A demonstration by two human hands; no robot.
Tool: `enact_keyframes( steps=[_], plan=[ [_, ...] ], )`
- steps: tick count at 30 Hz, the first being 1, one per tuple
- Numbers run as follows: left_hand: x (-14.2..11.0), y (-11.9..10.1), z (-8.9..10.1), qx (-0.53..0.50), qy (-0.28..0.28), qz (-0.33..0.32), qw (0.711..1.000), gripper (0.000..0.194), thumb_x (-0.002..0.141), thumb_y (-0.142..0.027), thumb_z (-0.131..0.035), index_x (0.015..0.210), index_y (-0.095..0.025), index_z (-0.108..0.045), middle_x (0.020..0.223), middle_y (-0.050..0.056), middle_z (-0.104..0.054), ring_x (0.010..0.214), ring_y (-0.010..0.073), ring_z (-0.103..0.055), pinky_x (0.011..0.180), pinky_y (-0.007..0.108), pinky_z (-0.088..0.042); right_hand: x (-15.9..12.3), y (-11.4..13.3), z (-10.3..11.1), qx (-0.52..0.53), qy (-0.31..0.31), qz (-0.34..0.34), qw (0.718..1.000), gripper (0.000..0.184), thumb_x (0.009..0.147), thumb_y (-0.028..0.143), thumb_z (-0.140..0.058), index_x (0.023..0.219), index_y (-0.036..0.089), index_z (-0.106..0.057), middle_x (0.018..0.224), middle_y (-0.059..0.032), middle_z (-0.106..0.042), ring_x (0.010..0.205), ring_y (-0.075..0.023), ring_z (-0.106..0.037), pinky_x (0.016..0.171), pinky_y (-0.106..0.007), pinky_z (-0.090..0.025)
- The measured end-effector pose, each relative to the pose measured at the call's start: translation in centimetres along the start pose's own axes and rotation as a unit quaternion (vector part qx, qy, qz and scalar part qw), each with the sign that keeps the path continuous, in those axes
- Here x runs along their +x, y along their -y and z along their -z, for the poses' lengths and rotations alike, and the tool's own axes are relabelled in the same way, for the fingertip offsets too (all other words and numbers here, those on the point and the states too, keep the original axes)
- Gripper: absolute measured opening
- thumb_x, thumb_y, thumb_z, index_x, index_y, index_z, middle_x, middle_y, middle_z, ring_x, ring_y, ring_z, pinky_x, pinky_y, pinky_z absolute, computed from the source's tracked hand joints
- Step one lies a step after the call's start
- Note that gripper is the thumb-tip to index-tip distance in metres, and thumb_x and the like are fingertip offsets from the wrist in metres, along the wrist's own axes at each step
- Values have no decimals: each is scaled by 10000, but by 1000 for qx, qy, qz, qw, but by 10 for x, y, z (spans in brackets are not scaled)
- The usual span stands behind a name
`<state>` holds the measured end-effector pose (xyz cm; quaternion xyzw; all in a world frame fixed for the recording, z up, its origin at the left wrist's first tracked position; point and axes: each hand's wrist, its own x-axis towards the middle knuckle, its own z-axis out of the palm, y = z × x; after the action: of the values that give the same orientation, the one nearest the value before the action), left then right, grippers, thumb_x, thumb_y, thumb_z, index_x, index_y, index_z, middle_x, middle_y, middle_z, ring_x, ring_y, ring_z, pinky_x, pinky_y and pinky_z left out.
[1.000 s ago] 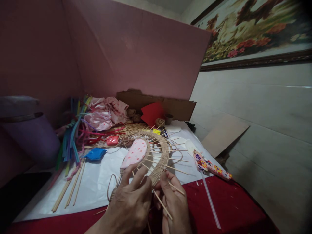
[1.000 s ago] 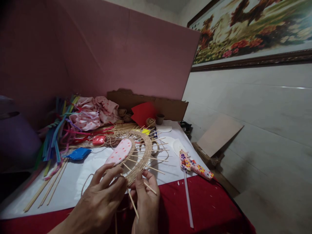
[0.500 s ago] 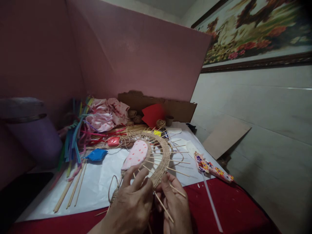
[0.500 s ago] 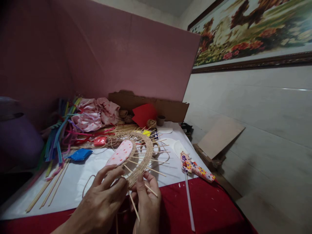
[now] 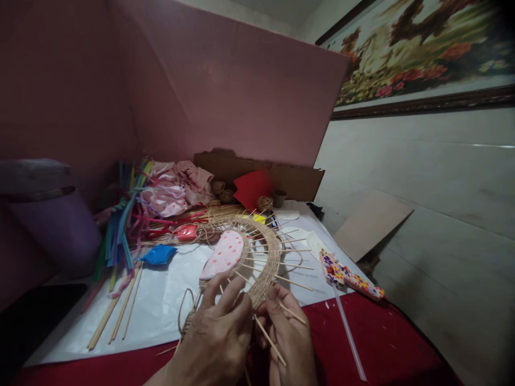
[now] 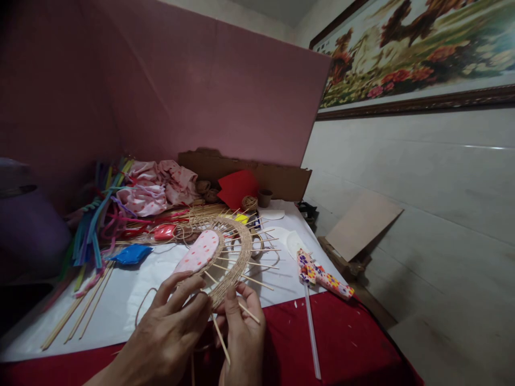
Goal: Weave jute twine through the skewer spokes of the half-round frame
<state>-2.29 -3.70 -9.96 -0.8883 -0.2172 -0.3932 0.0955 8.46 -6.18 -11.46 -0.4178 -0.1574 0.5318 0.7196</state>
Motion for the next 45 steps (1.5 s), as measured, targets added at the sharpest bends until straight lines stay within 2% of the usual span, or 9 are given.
enact_keyframes(
  steps=[4,8,17,24,28,34,38,45],
  plan=[
    [-1,0,0,3,0,-3,1000,151,837,-177,-505,810,-152,-651,818,58,-626,999,265,-507,930,519,-322,-1,0,0,7,6,4,1000,580,520,486,-786,910,161,-505,490,53,-548,344,-43,-408,319,-135,-298],
    [-2,1,-2,-3,-5,-3,1000,140,830,-171,-518,774,-160,-645,812,49,-620,1012,258,-500,953,519,-304,-2,1,0,8,8,2,1000,573,521,462,-794,909,157,-504,498,52,-553,346,-42,-416,328,-135,-301],
    [-3,1,-1,12,14,-4,1000,109,824,-208,-543,792,-158,-634,845,41,-620,1025,256,-496,964,526,-296,-2,2,-1,9,5,9,1000,540,541,441,-788,906,160,-506,505,44,-568,353,-45,-418,335,-135,-292],
    [0,-1,0,20,-3,-12,1000,88,806,-130,-549,757,-141,-622,837,44,-618,1019,254,-506,962,525,-310,-4,3,0,15,23,1,1000,496,588,407,-772,930,163,-508,556,25,-597,378,-56,-448,367,-151,-318],
    [0,-1,1,29,-6,-18,999,89,807,-146,-552,774,-150,-635,831,43,-620,1016,253,-511,961,520,-314,-5,3,-1,12,29,9,999,466,615,408,-755,931,165,-515,599,9,-618,394,-67,-468,372,-161,-332],
    [1,-2,3,23,-1,6,1000,123,817,-170,-546,738,-167,-641,799,33,-628,1037,256,-510,957,503,-313,-3,1,2,-10,38,22,999,433,631,428,-739,910,173,-528,593,19,-613,377,-67,-460,356,-163,-324],
    [6,-2,12,37,-15,22,999,145,826,-172,-527,756,-158,-653,766,42,-631,1021,249,-513,955,482,-319,-2,1,3,-43,33,38,998,409,626,440,-739,856,159,-550,543,35,-571,380,-63,-430,344,-158,-315],
    [12,9,33,60,-18,125,990,197,803,-104,-479,819,-175,-662,740,55,-649,866,268,-504,753,467,-387,-9,5,0,-39,30,39,998,315,686,405,-708,816,162,-555,560,53,-522,437,-47,-378,393,-152,-294]
  ],
)
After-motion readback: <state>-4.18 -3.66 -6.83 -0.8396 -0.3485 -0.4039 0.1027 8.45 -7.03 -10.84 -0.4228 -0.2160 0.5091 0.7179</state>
